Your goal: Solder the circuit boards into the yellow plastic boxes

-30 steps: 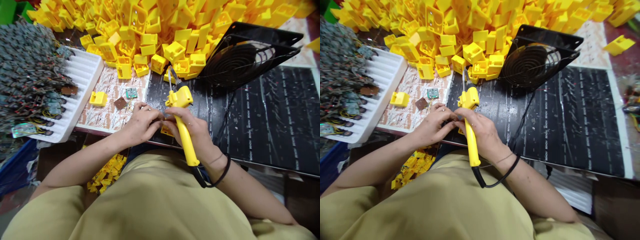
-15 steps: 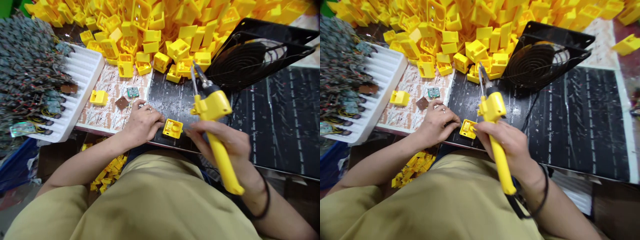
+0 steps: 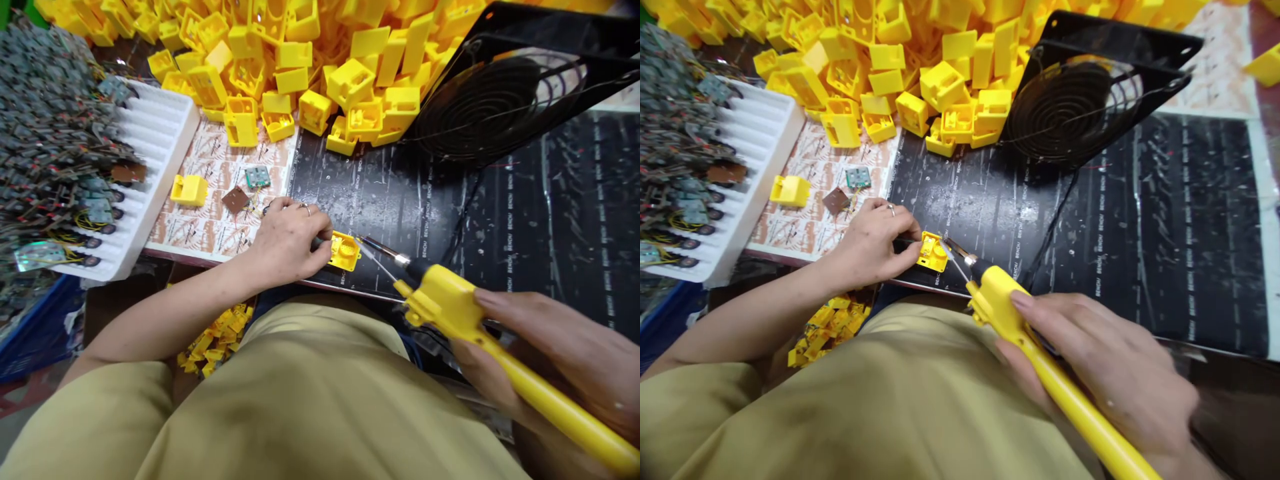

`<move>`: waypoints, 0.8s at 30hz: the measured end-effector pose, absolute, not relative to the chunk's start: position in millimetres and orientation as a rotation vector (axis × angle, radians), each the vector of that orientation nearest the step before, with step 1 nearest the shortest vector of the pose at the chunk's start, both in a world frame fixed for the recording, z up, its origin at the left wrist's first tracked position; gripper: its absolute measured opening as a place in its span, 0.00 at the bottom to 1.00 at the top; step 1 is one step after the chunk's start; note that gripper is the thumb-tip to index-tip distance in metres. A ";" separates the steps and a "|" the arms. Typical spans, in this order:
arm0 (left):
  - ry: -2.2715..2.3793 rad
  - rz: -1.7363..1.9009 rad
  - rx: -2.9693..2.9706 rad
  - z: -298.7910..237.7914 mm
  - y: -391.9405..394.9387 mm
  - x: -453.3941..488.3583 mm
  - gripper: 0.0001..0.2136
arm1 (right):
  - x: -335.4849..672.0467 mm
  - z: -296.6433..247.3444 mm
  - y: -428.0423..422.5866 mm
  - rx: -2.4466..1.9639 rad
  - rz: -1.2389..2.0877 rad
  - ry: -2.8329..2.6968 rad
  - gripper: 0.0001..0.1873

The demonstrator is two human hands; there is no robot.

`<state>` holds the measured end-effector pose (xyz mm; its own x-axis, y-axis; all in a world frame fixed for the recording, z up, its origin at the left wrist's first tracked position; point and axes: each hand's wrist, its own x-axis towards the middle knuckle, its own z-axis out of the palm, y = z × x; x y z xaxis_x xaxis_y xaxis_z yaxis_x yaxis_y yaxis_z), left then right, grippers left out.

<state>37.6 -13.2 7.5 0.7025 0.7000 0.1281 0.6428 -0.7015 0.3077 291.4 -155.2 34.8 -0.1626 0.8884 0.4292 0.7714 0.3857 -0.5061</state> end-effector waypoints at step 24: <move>1.033 -0.042 2.778 27.2 -1.6 50.2 0.10 | 292.4 38.6 -147.5 -1.422 0.147 -2.101 0.03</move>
<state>50.2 -1.6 27.2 0.7587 0.6455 -0.0877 0.6505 -0.7434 0.1557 292.4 -147.5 38.6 -0.2537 0.8769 0.4083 0.8117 0.4225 -0.4032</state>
